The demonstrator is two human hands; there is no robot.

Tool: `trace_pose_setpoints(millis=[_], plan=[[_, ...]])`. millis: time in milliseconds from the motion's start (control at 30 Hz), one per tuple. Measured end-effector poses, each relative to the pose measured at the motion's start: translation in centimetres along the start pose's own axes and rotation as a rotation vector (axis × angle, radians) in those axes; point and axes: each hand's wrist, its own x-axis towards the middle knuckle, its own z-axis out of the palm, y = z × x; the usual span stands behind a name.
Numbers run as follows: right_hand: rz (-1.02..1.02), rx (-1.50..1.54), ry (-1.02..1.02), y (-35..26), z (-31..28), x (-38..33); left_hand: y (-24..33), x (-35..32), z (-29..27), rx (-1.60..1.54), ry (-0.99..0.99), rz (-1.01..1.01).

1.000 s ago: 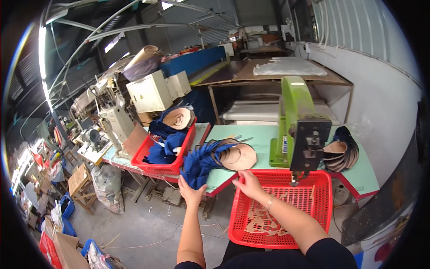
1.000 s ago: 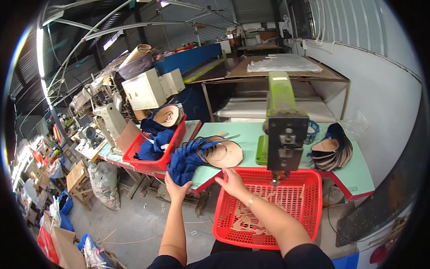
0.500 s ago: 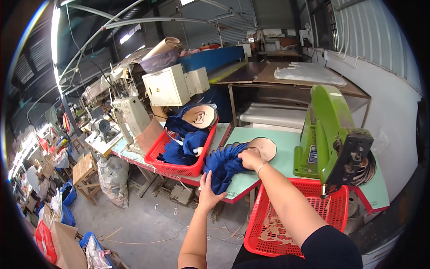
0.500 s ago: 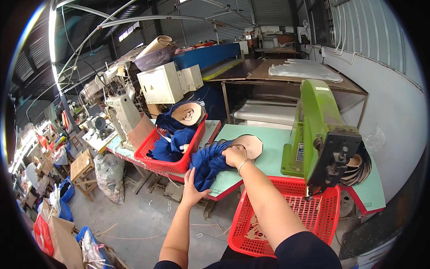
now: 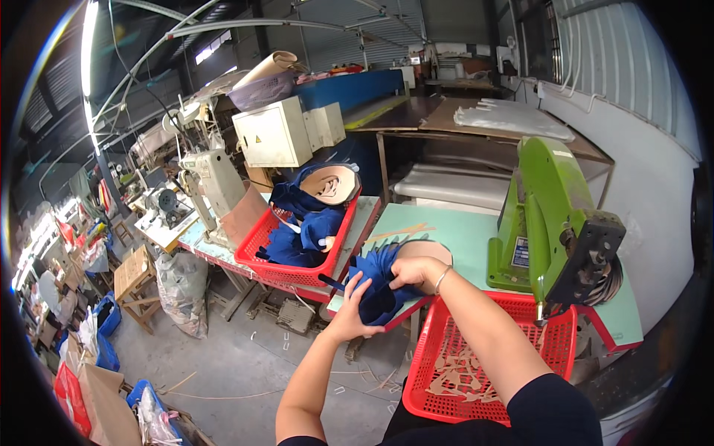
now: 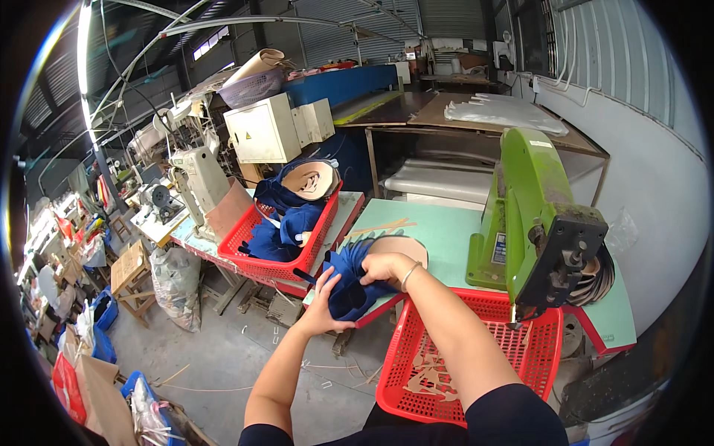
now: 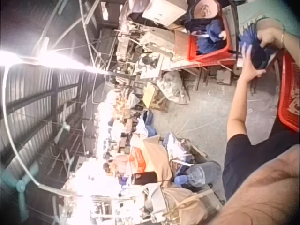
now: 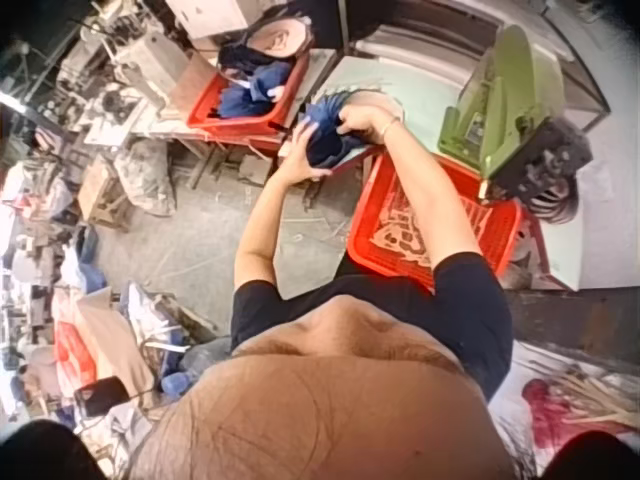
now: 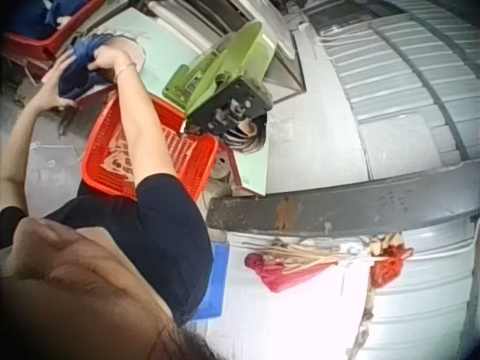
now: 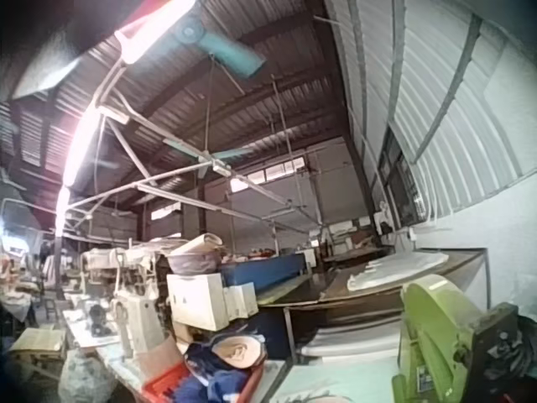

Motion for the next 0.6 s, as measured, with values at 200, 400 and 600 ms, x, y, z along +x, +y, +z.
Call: trace_pose_setpoints(millis=[200, 400, 600], plan=[[0.18, 0.311, 0.968, -3.2, 0.8, 2.9, -1.1, 4.6, 2.0, 0.072, 0.304, 0.008], [0.379, 0.497, 0.861, 1.8, 1.3, 4.1, -3.9, 8.4, 2.4, 0.097, 0.016, 0.018], [0.3, 0.559, 0.912, 4.3, 4.3, 4.9, -0.4, 9.6, 4.6, 0.619, 0.009, -0.389]])
